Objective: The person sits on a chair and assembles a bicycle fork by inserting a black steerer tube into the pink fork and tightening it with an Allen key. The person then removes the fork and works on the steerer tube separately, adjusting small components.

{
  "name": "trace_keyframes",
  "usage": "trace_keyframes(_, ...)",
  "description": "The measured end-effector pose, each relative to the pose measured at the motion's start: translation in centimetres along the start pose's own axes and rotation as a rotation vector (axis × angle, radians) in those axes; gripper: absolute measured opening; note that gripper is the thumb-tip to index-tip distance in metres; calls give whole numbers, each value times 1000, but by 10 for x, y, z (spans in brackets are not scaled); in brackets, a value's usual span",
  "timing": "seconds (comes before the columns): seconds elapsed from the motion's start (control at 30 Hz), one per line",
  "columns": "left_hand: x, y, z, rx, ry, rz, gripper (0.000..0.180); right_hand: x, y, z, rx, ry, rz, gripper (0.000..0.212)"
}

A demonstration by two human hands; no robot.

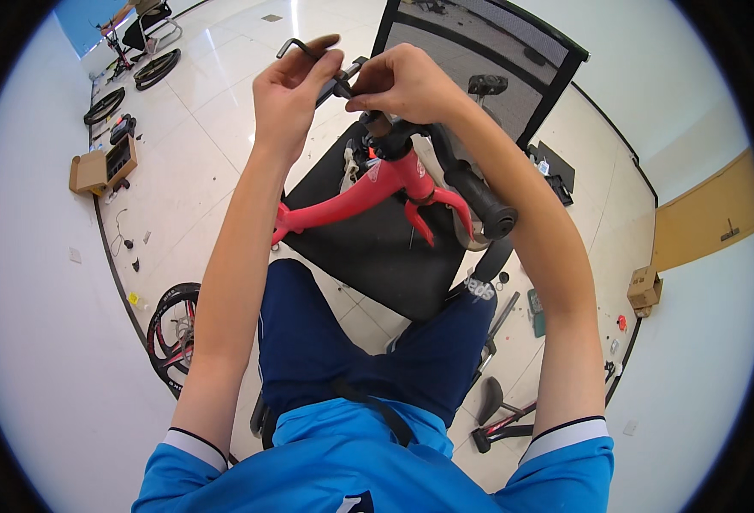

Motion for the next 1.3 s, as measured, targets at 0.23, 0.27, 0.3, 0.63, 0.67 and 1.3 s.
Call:
trace_keyframes(0.23,5,5,2,-2,-54,40,29,0,-3,2,-88,7,-148,27)
trace_keyframes(0.27,1,6,1,18,-28,-19,29,0,-4,2,-97,14,-193,28)
trace_keyframes(0.3,-2,5,1,25,-2,-26,28,5,-2,1,-79,-30,-176,29)
trace_keyframes(0.63,-5,4,0,17,122,-174,30,8,-8,2,17,-46,9,27)
trace_keyframes(0.67,-1,3,0,0,79,-156,29,7,-8,2,21,-48,10,26)
trace_keyframes(1.3,-10,0,6,11,91,-214,32,8,0,0,-53,45,-160,29)
Point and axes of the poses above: each hand's wrist, its own z-axis away from the middle knuckle, its own x-axis out of the palm, y = z × x, the point moved 10 cm from there along -z, towards the middle knuckle, and after that the axes turned 7 degrees about z, right-handed, at the moved point
